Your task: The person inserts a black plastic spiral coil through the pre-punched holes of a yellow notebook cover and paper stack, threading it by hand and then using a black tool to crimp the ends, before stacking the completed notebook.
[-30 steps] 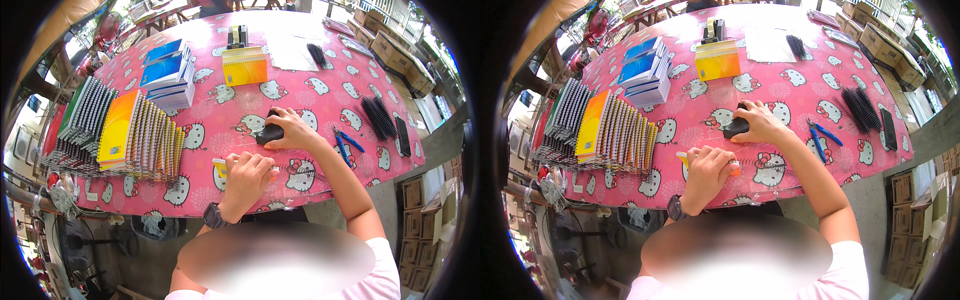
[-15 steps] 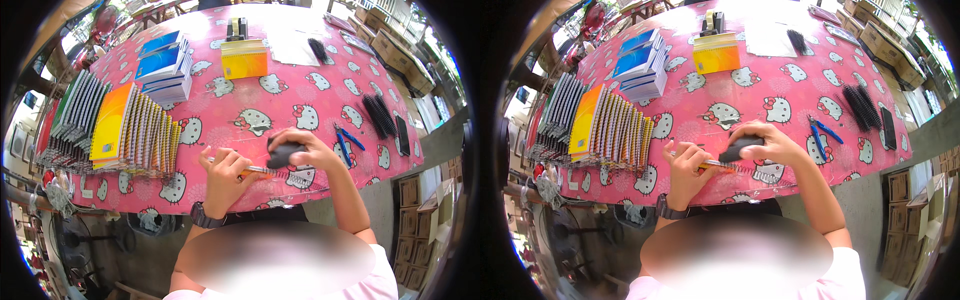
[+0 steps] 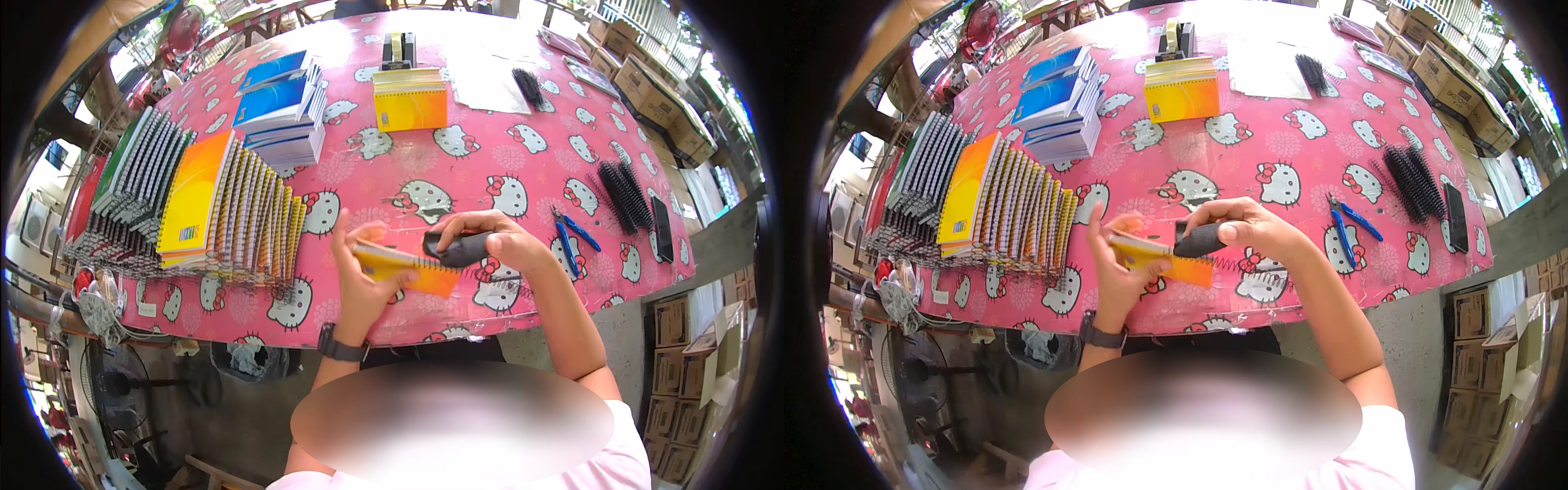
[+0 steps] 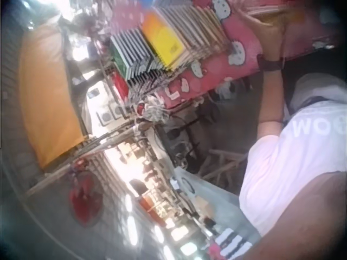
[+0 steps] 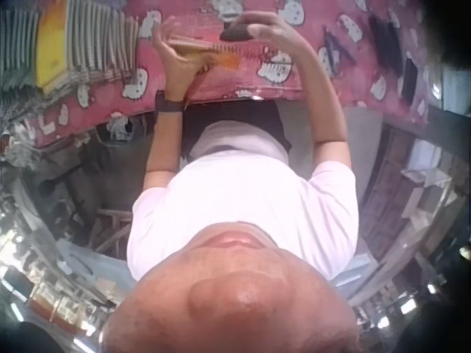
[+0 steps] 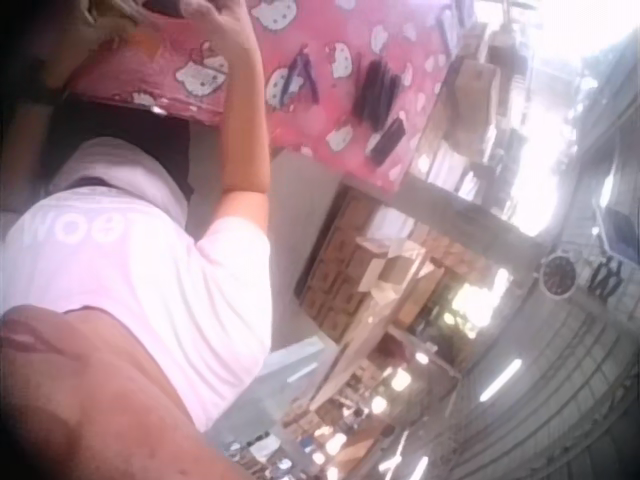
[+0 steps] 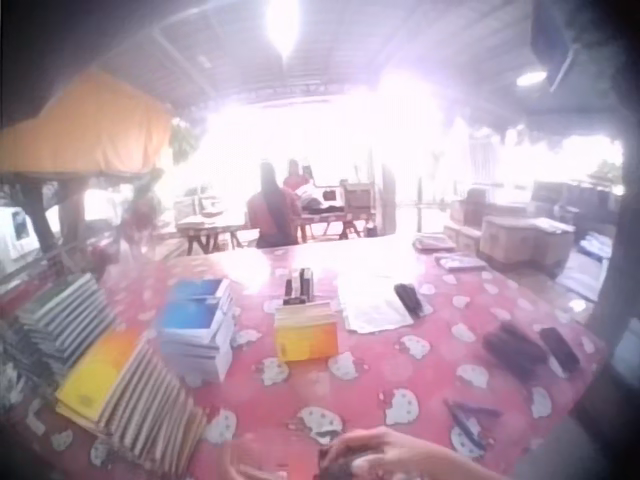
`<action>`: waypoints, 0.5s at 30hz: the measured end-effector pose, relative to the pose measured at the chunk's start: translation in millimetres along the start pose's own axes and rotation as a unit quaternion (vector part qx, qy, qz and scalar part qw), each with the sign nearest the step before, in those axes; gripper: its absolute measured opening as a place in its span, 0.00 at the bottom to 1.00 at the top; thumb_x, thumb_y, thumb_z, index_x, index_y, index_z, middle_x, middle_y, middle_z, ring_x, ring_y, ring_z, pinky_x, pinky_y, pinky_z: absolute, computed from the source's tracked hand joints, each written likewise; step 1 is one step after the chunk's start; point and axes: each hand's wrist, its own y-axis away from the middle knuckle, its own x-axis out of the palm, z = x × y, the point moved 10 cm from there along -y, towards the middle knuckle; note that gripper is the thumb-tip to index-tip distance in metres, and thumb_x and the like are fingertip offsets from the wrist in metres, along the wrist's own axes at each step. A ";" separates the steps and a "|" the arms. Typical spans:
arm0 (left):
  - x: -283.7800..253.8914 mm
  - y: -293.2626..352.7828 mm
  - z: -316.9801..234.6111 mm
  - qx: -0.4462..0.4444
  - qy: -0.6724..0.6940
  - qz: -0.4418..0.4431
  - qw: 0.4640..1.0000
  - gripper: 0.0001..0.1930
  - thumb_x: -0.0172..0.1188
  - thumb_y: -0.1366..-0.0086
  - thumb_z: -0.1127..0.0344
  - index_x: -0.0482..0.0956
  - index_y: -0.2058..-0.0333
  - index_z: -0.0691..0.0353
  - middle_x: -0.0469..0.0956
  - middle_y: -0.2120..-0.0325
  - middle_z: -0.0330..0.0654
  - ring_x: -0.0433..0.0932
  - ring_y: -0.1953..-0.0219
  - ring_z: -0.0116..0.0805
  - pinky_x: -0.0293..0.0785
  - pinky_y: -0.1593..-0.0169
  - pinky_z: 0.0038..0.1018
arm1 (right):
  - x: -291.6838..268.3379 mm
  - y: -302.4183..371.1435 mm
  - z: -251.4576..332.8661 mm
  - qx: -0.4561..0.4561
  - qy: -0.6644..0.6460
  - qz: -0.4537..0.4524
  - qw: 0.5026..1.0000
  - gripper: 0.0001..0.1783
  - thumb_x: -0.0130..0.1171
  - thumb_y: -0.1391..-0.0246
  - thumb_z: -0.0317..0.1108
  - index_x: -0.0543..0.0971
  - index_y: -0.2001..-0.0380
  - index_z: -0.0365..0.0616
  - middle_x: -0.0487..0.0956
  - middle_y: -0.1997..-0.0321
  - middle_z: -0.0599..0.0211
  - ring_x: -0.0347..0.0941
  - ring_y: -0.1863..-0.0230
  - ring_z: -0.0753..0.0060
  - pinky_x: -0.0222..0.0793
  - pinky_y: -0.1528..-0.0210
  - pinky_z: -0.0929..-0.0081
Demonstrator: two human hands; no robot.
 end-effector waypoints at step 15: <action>11.8 2.0 27.9 -0.150 0.127 0.100 0.975 0.27 0.71 0.51 0.75 0.58 0.62 0.56 0.70 0.73 0.37 0.72 0.79 0.20 0.70 0.81 0.15 | 17.1 -23.2 13.0 -0.039 0.044 0.021 0.998 0.30 0.67 0.62 0.60 0.80 0.71 0.40 0.75 0.74 0.61 0.69 0.66 0.64 0.65 0.61 0.69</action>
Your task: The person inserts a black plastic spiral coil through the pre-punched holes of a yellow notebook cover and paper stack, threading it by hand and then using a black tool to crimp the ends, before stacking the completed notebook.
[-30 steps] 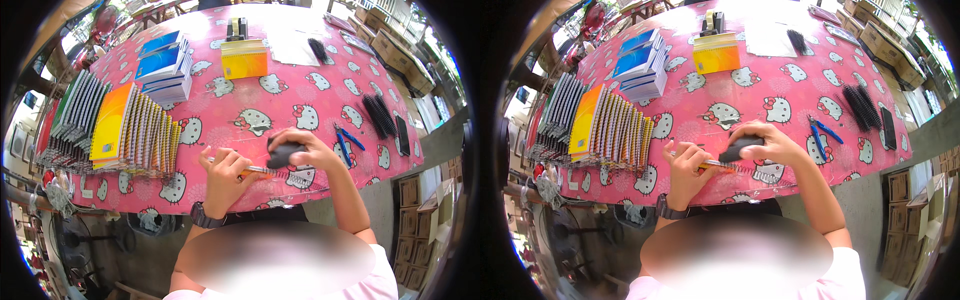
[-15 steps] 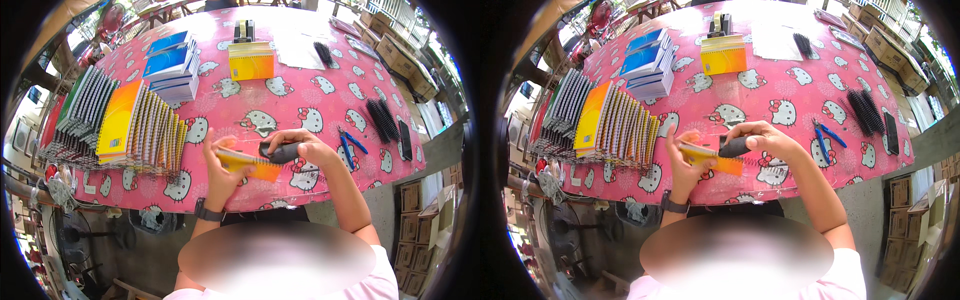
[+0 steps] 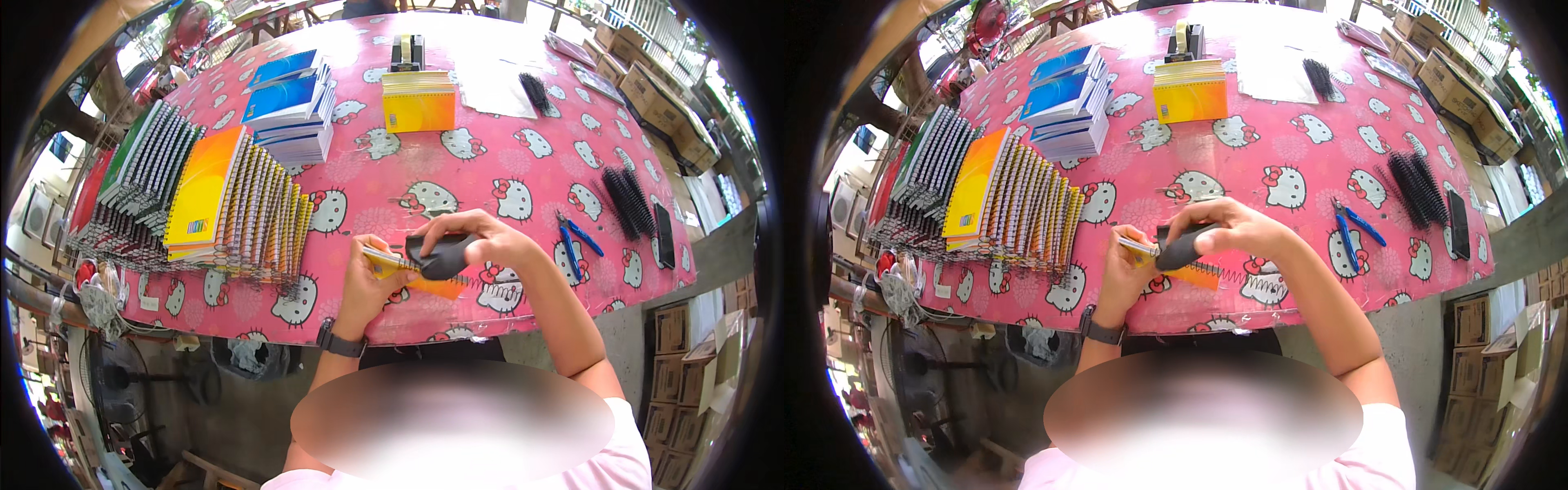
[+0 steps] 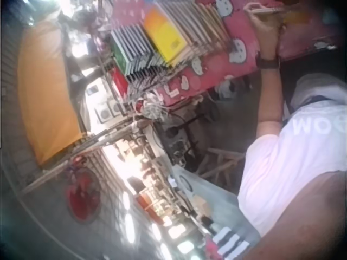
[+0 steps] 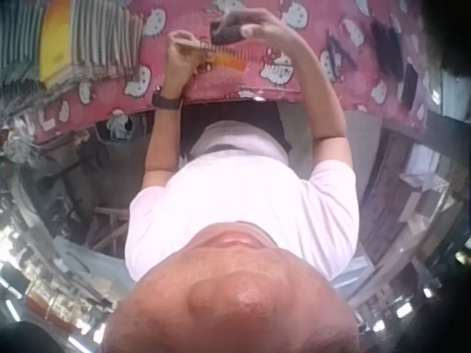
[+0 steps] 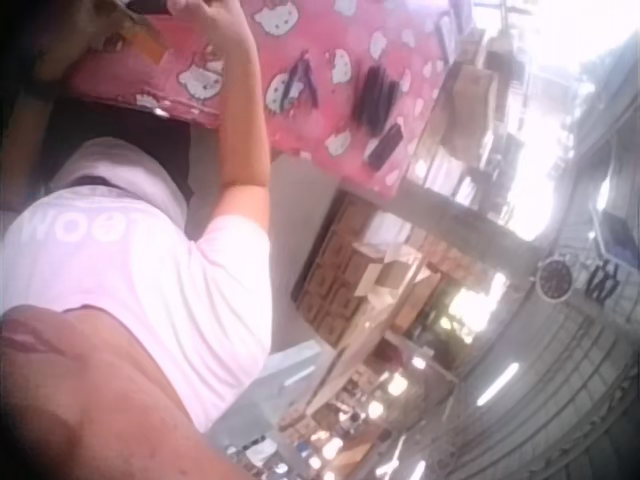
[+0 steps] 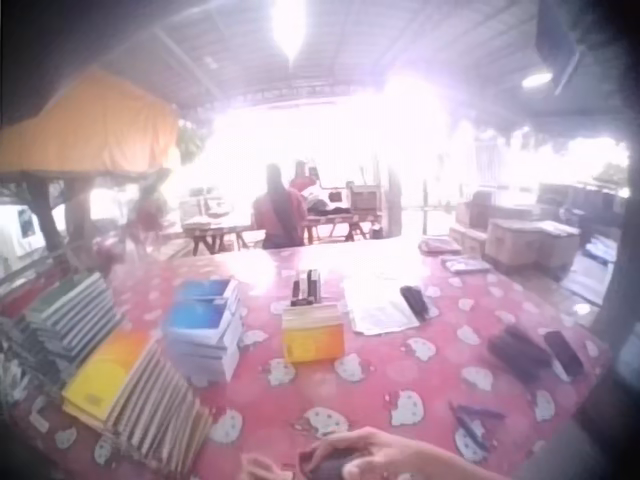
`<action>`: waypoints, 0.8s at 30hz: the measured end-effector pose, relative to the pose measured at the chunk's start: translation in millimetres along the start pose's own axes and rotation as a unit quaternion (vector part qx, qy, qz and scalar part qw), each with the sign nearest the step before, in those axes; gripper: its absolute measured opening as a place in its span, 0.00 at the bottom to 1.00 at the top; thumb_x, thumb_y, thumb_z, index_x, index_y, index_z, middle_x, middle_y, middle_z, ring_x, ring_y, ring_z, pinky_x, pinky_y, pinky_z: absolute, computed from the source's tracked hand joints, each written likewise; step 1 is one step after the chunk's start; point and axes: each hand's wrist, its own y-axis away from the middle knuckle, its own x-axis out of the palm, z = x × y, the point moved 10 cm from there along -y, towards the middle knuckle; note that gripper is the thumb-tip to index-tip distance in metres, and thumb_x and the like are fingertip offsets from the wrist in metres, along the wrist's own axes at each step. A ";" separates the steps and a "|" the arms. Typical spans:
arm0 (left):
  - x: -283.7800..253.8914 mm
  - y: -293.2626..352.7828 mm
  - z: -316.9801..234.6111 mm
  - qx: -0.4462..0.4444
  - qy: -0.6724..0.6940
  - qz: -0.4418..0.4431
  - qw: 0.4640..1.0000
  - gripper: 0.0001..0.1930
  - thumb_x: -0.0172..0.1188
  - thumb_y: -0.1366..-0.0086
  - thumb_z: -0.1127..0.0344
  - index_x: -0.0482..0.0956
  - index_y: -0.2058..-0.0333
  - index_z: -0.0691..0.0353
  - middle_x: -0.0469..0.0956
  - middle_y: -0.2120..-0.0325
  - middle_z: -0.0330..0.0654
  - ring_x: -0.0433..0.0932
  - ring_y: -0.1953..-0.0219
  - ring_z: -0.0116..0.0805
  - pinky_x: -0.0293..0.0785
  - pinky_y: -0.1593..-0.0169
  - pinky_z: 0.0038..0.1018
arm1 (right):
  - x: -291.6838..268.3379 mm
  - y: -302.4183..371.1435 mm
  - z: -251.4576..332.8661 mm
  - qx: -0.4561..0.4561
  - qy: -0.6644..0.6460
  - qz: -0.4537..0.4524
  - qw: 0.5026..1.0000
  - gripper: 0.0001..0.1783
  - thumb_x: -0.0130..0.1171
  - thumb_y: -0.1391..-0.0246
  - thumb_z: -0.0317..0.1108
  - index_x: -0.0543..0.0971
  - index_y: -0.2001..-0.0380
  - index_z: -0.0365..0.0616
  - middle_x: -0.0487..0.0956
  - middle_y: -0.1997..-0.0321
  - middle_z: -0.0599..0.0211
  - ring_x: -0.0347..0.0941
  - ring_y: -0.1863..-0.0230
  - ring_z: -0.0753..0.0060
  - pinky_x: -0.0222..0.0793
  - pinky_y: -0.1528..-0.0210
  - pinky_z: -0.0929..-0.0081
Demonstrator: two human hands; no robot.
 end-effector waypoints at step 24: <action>1.0 2.1 14.5 -0.036 -0.020 0.002 0.999 0.26 0.72 0.51 0.70 0.59 0.64 0.56 0.70 0.74 0.34 0.70 0.79 0.17 0.69 0.80 0.16 | -1.1 -18.7 -10.3 0.048 0.226 -0.018 0.973 0.31 0.69 0.62 0.58 0.79 0.64 0.42 0.76 0.59 0.59 0.69 0.55 0.57 0.62 0.48 0.64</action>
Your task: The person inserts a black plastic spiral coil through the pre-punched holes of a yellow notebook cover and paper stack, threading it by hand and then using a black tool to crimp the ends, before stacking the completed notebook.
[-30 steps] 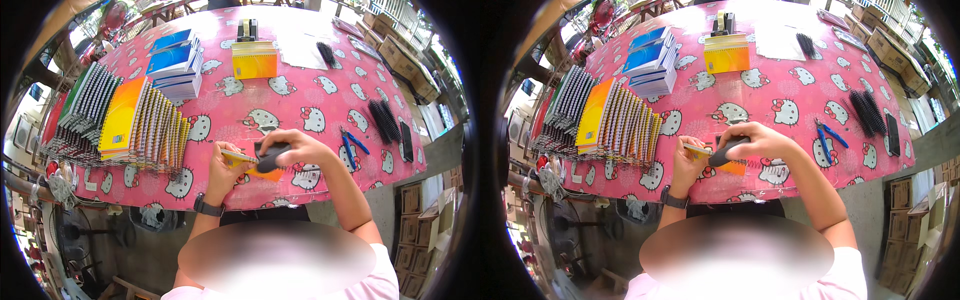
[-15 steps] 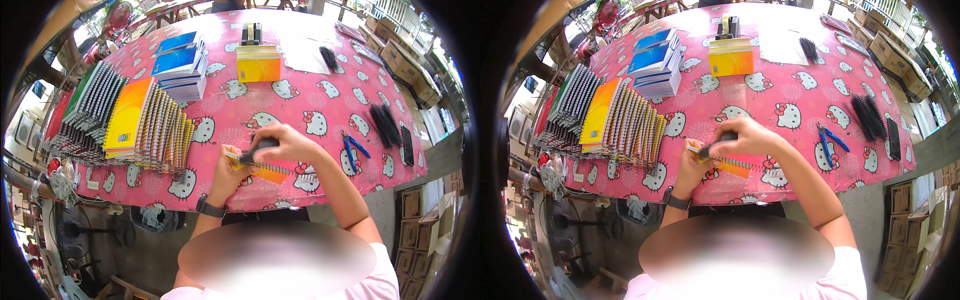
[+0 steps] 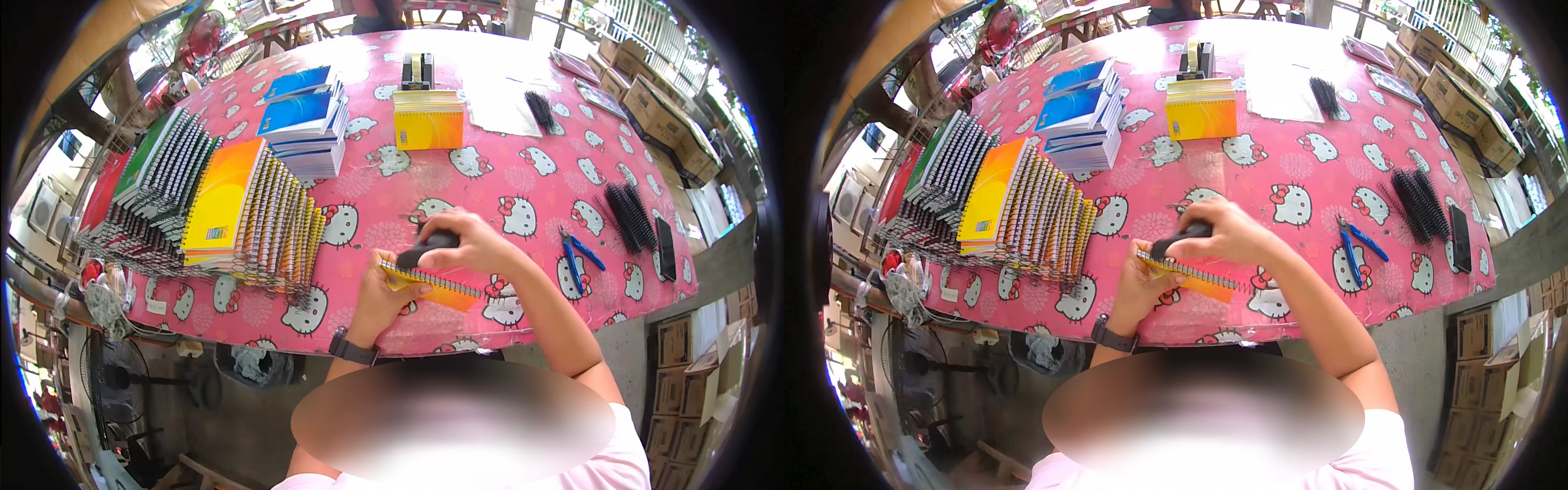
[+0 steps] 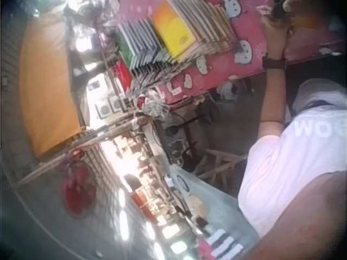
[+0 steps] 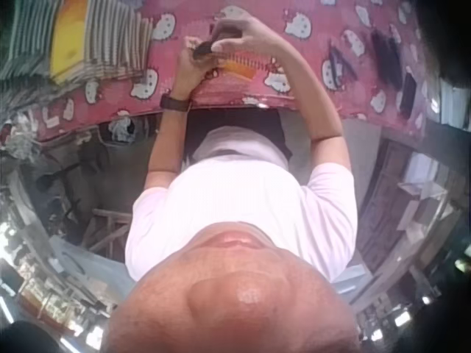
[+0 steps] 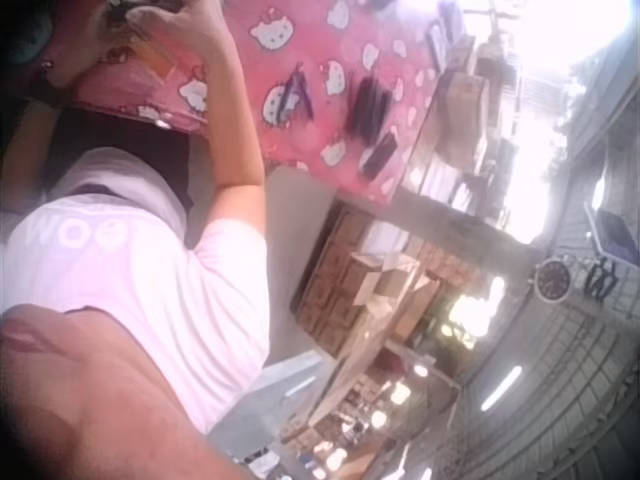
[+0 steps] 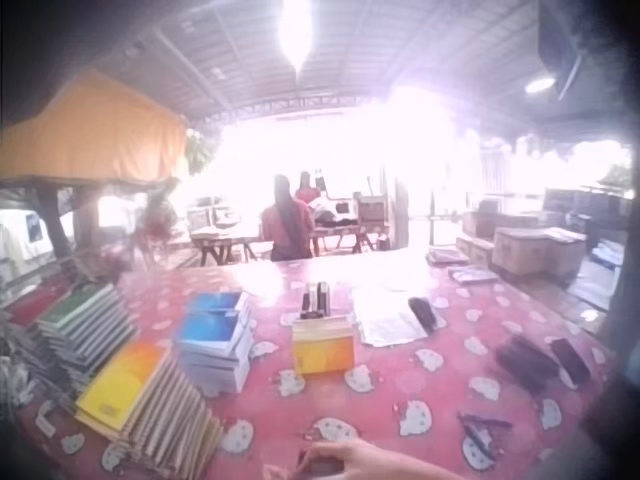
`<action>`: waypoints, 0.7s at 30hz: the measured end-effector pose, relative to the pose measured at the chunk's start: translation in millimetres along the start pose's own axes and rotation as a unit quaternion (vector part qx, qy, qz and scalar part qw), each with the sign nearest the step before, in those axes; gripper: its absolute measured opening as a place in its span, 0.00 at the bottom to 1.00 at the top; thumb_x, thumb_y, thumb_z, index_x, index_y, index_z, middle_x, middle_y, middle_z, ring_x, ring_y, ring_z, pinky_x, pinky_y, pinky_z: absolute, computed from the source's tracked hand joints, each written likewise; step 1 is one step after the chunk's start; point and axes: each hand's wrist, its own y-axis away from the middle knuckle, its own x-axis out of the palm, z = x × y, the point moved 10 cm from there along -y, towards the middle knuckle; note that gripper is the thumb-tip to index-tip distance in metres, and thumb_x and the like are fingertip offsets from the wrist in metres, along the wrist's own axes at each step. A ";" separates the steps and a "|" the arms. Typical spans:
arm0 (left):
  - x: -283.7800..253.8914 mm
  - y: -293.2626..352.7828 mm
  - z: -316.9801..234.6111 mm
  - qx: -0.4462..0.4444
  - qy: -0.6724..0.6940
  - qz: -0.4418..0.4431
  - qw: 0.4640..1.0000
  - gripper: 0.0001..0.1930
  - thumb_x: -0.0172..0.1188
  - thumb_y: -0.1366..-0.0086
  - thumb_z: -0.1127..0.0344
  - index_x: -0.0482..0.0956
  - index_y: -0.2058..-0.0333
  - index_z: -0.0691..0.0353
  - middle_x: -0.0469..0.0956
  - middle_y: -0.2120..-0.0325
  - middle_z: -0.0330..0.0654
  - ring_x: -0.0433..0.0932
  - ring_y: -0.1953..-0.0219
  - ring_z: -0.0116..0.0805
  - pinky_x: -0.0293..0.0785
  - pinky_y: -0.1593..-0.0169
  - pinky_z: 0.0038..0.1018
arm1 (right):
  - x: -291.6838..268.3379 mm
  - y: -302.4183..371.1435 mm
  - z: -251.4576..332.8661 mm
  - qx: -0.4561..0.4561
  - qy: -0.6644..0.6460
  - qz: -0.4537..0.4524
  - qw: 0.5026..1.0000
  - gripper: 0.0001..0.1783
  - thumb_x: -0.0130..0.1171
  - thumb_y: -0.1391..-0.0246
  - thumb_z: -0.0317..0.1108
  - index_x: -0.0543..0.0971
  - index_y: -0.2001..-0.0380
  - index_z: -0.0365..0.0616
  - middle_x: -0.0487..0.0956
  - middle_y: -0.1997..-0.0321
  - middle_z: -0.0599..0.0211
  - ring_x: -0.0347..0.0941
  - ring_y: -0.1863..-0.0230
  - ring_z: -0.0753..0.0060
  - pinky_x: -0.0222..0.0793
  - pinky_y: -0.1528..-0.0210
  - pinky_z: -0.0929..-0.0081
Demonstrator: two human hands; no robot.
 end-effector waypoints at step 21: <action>17.9 17.2 -80.2 0.132 -0.010 -0.034 0.991 0.08 0.64 0.42 0.73 0.79 0.63 0.67 0.78 0.70 0.38 0.75 0.70 0.20 0.72 0.68 0.16 | -21.4 53.8 75.3 -0.080 -0.048 -0.192 0.977 0.14 0.66 0.52 0.36 0.75 0.69 0.39 0.73 0.70 0.64 0.71 0.69 0.67 0.68 0.68 0.72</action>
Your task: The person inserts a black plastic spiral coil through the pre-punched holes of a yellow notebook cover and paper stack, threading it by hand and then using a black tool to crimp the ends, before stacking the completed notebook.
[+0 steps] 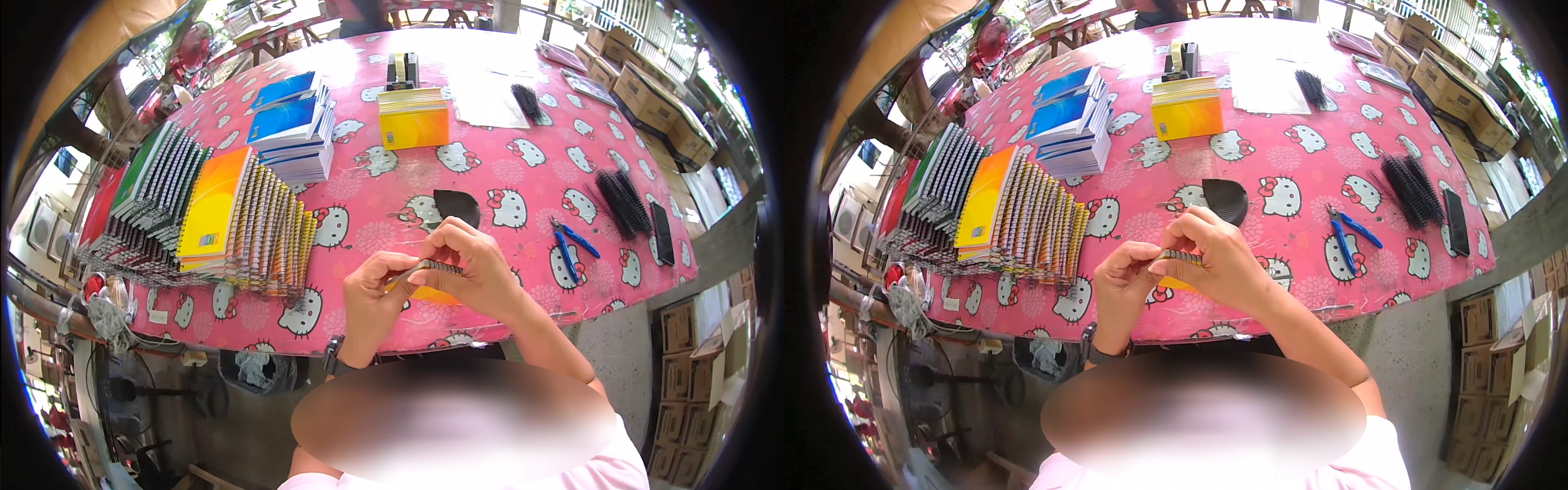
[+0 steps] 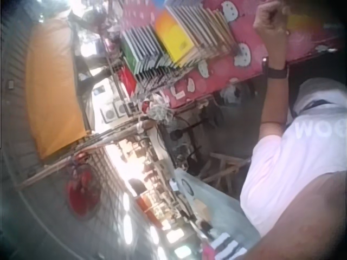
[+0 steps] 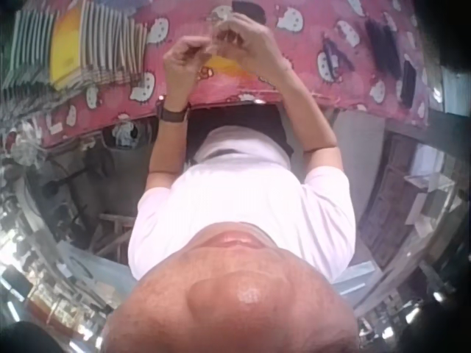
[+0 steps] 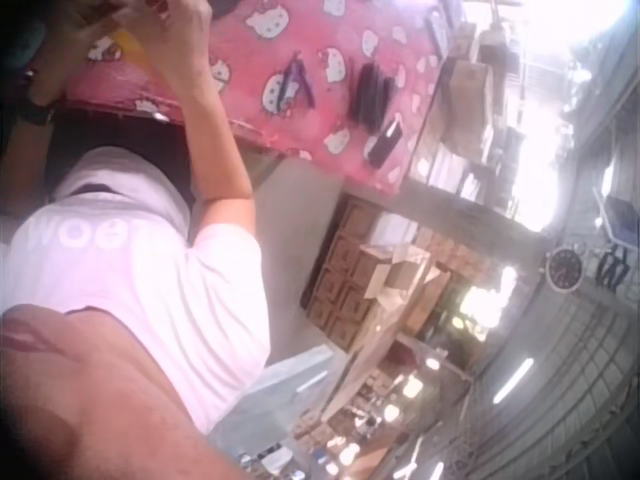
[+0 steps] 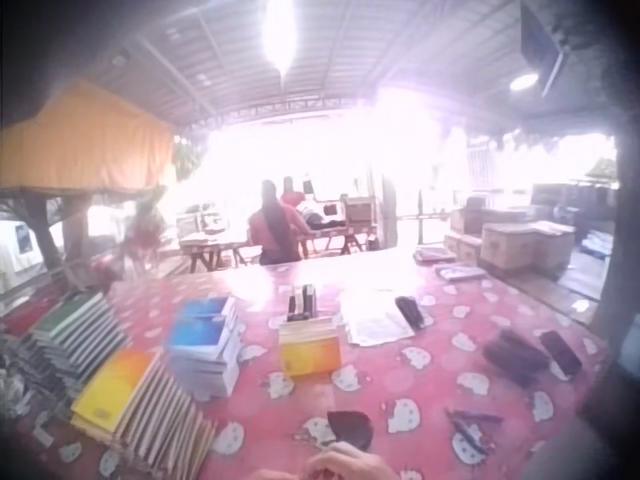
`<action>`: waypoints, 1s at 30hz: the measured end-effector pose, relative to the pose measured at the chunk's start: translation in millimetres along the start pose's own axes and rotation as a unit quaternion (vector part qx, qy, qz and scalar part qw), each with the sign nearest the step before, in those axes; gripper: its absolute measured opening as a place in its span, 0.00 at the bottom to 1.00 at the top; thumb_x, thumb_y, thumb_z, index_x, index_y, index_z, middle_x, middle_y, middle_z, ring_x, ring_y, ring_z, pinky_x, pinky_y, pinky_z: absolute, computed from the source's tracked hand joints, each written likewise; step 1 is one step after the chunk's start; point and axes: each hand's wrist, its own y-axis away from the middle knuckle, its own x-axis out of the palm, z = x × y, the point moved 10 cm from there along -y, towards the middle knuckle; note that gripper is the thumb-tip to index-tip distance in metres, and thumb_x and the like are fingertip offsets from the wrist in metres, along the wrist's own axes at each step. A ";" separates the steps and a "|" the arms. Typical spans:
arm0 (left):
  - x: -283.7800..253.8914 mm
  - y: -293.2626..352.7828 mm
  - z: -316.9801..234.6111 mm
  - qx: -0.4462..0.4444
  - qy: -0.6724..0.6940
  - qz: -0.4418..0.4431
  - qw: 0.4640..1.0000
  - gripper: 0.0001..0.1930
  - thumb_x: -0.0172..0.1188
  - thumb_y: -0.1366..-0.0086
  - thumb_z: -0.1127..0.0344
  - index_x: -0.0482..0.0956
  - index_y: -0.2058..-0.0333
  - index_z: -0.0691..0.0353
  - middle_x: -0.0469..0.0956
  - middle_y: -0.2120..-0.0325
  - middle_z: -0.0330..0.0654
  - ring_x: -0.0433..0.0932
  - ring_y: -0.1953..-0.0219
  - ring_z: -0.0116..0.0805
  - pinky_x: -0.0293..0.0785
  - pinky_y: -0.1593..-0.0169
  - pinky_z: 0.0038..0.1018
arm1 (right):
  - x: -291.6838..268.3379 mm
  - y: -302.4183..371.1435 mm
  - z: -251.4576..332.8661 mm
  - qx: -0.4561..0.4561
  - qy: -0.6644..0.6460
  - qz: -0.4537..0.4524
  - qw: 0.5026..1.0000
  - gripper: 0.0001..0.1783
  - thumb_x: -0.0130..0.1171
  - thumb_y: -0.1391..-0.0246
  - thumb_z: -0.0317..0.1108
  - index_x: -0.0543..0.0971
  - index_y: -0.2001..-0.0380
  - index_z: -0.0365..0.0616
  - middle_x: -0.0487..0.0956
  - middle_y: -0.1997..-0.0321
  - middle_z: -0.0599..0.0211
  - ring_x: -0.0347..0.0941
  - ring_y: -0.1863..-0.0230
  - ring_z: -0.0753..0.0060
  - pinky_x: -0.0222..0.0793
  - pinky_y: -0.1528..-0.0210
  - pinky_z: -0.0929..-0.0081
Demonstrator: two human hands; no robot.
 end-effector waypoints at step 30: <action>-133.5 -158.5 -142.0 0.217 -0.676 0.081 0.700 0.12 0.48 0.36 0.71 0.71 0.54 0.62 0.74 0.57 0.47 0.73 0.53 0.44 0.67 0.49 0.32 | -8.5 -19.9 -27.9 -0.067 0.101 -0.060 0.991 0.08 0.60 0.50 0.28 0.78 0.65 0.40 0.78 0.63 0.64 0.71 0.56 0.63 0.65 0.52 0.68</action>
